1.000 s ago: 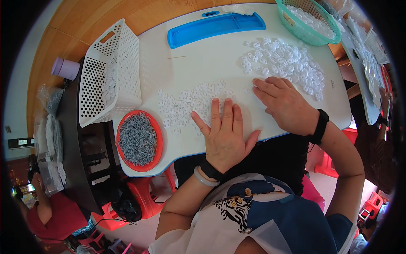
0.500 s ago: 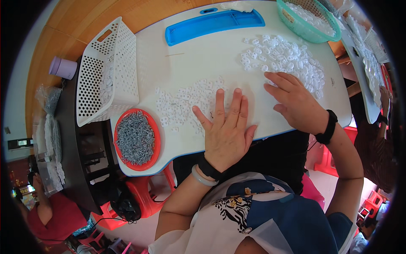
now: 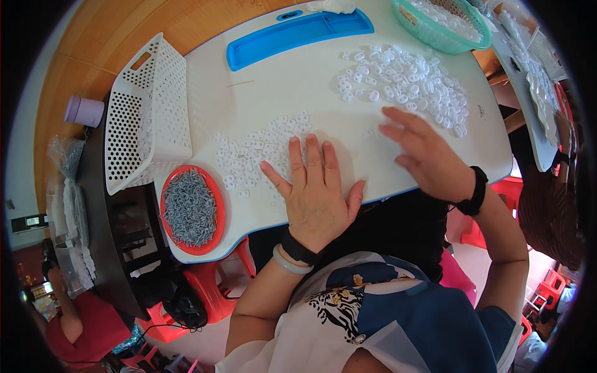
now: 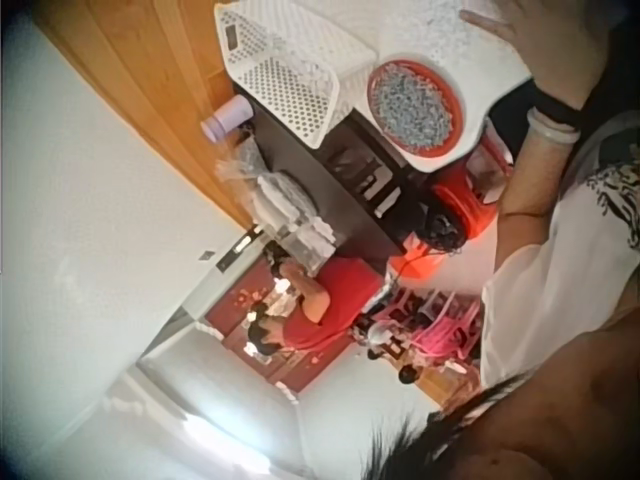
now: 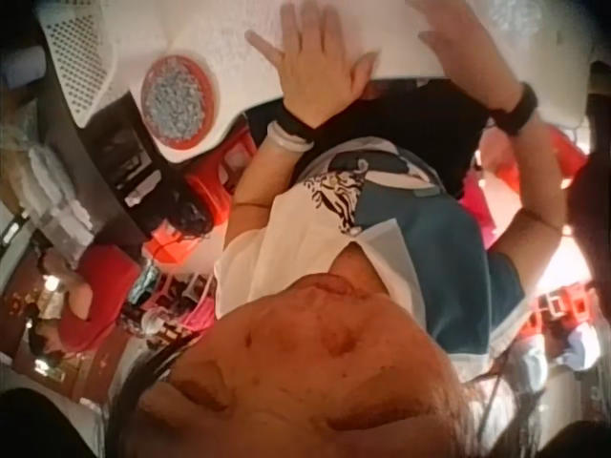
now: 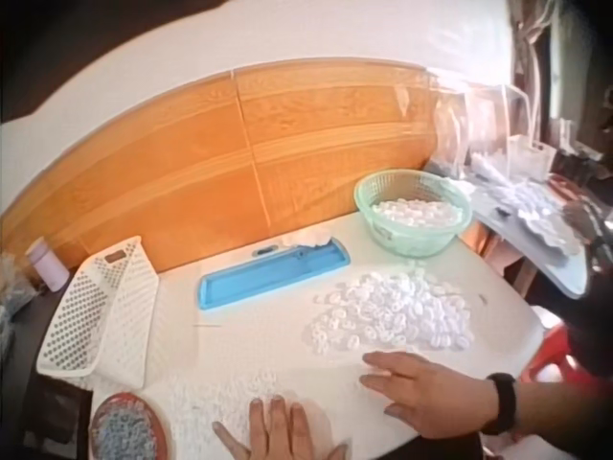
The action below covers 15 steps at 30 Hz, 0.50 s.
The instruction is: Manually assembling small plastic components by inserting metal springs into plastic housings.
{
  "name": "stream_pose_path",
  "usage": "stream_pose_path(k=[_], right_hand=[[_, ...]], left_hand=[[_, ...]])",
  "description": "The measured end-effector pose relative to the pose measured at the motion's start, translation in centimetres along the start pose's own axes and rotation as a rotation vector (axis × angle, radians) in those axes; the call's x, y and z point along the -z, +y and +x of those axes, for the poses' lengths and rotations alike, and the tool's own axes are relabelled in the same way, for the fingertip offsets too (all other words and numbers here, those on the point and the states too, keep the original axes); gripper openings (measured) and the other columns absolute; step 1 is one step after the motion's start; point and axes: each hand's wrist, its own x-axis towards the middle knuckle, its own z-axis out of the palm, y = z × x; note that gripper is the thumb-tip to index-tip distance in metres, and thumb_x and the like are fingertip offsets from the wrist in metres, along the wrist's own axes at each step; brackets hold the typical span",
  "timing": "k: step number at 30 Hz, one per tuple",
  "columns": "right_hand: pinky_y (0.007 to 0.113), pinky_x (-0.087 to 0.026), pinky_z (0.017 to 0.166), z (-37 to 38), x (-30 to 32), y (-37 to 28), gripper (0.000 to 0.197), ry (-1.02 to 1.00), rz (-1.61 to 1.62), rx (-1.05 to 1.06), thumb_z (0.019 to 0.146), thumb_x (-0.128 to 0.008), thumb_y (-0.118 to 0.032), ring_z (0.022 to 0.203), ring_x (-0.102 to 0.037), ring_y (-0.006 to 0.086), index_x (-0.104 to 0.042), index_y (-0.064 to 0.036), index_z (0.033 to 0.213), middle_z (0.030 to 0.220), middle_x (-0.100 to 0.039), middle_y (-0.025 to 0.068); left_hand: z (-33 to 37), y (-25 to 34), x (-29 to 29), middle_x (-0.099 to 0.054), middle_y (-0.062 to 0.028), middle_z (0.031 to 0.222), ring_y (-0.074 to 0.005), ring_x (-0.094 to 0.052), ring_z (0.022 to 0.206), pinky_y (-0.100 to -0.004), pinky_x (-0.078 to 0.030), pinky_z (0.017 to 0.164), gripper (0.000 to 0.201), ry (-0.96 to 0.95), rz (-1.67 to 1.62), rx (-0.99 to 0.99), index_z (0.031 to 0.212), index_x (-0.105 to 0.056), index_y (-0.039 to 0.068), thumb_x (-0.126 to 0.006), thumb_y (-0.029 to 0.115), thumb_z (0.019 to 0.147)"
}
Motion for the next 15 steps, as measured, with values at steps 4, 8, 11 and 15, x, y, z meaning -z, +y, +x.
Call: stream_pose_path(k=[4, 8, 11, 15], right_hand=[[0.040, -0.041, 0.095, -0.6, 0.4, 1.5, 0.043, 0.100, 0.005, -0.114, 0.071, -0.063, 0.004, 0.110, -0.049, 0.0368, -0.054, 0.0032, 0.113, 0.121, -0.050, 0.0201], [0.039, -0.041, 0.092, 0.1, -0.3, 0.3, 0.042, 0.028, -0.111, -0.035, 0.070, -0.062, 0.003, 0.104, -0.051, 0.0343, -0.055, 0.0036, 0.111, 0.115, -0.052, 0.0172], [0.039, -0.041, 0.091, 0.9, -1.2, -0.3, 0.042, 0.010, -0.168, 0.037, 0.069, -0.063, 0.001, 0.101, -0.051, 0.0328, -0.055, 0.0034, 0.110, 0.112, -0.053, 0.0163], [0.040, -0.040, 0.092, 1.5, -1.8, -1.5, 0.049, -0.076, -0.120, 0.122, 0.064, -0.065, 0.003, 0.104, -0.050, 0.0336, -0.054, 0.0027, 0.112, 0.119, -0.050, 0.0175]], left_hand=[[-0.1, -0.1, 0.1, -0.036, -0.0220, 0.140, -0.0423, -0.024, 0.134, -0.0702, 0.003, 0.100, 0.065, 0.031, 0.001, -0.039, 0.125, -0.047, -0.007, -0.059, 0.039, 0.081], [-0.1, -0.2, -0.3, -0.035, -0.0218, 0.141, -0.0414, -0.023, 0.135, -0.0691, 0.003, 0.101, 0.064, 0.020, 0.006, -0.086, 0.126, -0.047, -0.007, -0.059, 0.038, 0.081], [-0.1, -0.2, -0.3, -0.035, -0.0219, 0.142, -0.0404, -0.023, 0.136, -0.0683, 0.003, 0.102, 0.064, 0.031, 0.000, -0.075, 0.127, -0.046, -0.007, -0.059, 0.037, 0.082], [-0.1, -0.1, -0.1, -0.035, -0.0150, 0.143, -0.0396, -0.023, 0.136, -0.0681, 0.003, 0.102, 0.061, 0.012, -0.022, -0.081, 0.130, -0.046, -0.001, -0.060, 0.034, 0.082]])
